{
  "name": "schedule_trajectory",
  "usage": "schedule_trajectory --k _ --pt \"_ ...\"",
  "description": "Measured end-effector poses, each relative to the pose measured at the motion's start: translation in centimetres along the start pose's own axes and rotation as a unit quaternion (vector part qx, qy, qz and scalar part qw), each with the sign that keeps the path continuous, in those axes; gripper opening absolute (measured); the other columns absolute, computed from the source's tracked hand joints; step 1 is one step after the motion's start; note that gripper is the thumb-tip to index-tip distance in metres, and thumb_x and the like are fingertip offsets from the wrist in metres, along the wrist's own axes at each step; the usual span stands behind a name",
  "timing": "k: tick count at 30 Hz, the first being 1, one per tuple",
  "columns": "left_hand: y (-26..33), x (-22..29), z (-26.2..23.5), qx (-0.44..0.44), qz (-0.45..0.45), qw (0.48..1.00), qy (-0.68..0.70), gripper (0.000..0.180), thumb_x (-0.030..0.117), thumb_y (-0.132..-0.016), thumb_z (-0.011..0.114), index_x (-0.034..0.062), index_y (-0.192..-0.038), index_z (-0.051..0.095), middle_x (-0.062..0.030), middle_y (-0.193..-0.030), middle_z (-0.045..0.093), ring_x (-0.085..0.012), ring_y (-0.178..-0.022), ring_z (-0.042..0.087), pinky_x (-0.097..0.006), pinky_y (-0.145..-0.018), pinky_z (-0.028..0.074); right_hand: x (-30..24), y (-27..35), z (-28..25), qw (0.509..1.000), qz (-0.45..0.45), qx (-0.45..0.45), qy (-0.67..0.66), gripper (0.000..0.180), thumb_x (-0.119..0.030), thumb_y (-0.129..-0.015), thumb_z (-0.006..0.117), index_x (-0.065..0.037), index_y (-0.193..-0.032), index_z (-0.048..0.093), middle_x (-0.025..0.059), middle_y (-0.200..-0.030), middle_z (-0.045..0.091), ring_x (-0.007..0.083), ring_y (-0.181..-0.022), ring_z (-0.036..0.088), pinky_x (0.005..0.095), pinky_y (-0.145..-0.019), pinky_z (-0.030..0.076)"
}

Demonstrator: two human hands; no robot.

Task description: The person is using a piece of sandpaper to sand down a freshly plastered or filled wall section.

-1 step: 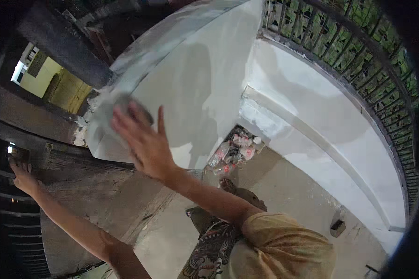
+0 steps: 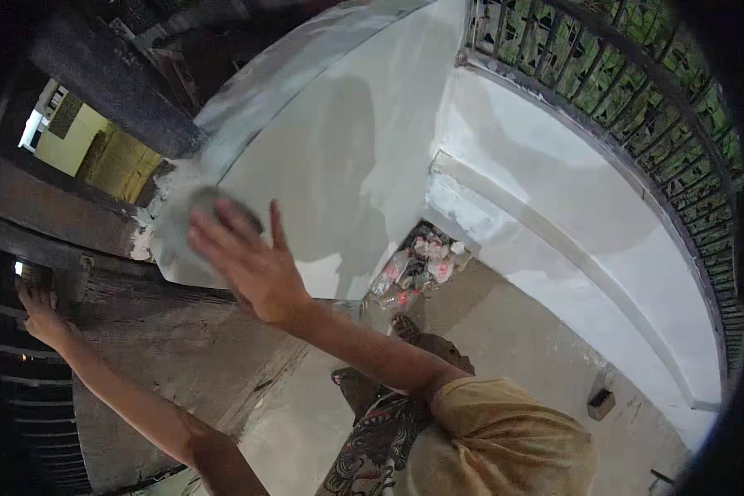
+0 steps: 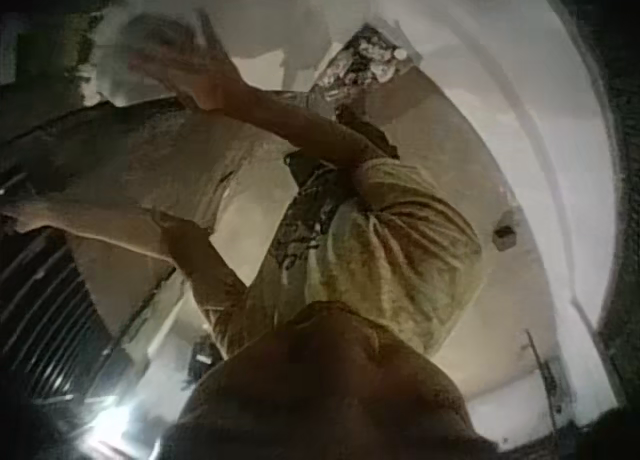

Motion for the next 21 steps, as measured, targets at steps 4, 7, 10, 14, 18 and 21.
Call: schedule_trajectory --k 4,7,10,14,18,21 --pt "-1.7 -1.2 -2.8 -0.004 0.017 1.0 0.019 0.051 0.028 -0.111 0.045 -0.0062 -0.149 0.049 -0.028 -0.15 0.051 -0.0376 -0.136 0.055 -0.049 -0.107 0.052 -0.9 1.2 1.6 0.995 -0.07 -0.065 0.038 0.081 -0.008 -0.088 0.066 -0.022 -0.162 0.036 -0.0014 -0.17 0.031 0.0246 -0.158 0.027 0.0734 -0.123 0.006" --pt "-2.2 -2.0 -3.4 -0.025 0.064 0.998 -0.011 0.049 0.028 -0.108 0.052 -0.0042 -0.146 0.055 -0.0266 -0.138 0.061 -0.0343 -0.122 0.064 -0.045 -0.094 0.057 1.9 0.7 -0.1 0.997 0.012 -0.02 0.079 0.082 -0.01 -0.089 0.066 -0.022 -0.163 0.032 0.0002 -0.172 0.028 0.0255 -0.159 0.025 0.0731 -0.123 0.011" --pt "-1.0 -2.7 -1.2 0.0 -0.015 0.997 0.076 0.05 0.036 -0.102 0.067 -0.0062 -0.128 0.068 -0.013 -0.101 0.071 -0.0216 -0.093 0.067 -0.033 -0.08 0.054 2.1 1.2 -0.9 0.998 0.018 0.001 0.053 0.083 -0.01 -0.089 0.065 -0.023 -0.164 0.031 0.0007 -0.172 0.028 0.0256 -0.159 0.024 0.0718 -0.123 0.009" --pt "-2.3 -3.0 -1.8 -0.028 -0.016 0.997 0.072 0.049 0.037 -0.1 0.069 -0.0091 -0.117 0.068 -0.0126 -0.099 0.07 -0.0202 -0.09 0.066 -0.033 -0.078 0.052 -1.8 3.1 1.3 0.99 -0.07 -0.119 0.001 0.082 -0.008 -0.089 0.065 -0.022 -0.163 0.032 0.0012 -0.171 0.029 0.0268 -0.158 0.026 0.0679 -0.125 0.007" --pt "-0.8 -1.4 -2.1 0.024 0.017 0.995 0.096 0.037 0.035 -0.099 0.072 -0.0021 -0.103 0.067 -0.0051 -0.087 0.065 -0.0111 -0.074 0.058 -0.03 -0.064 0.044 1.7 2.7 2.1 0.974 -0.013 -0.141 0.179 0.065 -0.017 -0.101 0.054 -0.019 -0.163 0.035 0.005 -0.171 0.029 0.0311 -0.158 0.025 0.0665 -0.126 0.005" --pt "0.1 -1.0 -1.4 0.008 -0.006 0.996 0.084 0.033 0.037 -0.099 0.071 0.0067 -0.091 0.06 0.004 -0.071 0.049 -0.0049 -0.062 0.048 -0.026 -0.056 0.038 6.3 1.5 -1.8 0.996 0.058 0.003 0.068 0.055 -0.034 -0.11 0.033 -0.015 -0.161 0.039 0.0094 -0.169 0.032 0.0353 -0.158 0.023 0.0661 -0.125 0.001"
Point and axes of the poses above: each hand's wrist, its own y-axis away from the middle knuckle, its own z-axis out of the palm, x = y × z, the point moved 6 cm from there along -y, towards the middle knuckle
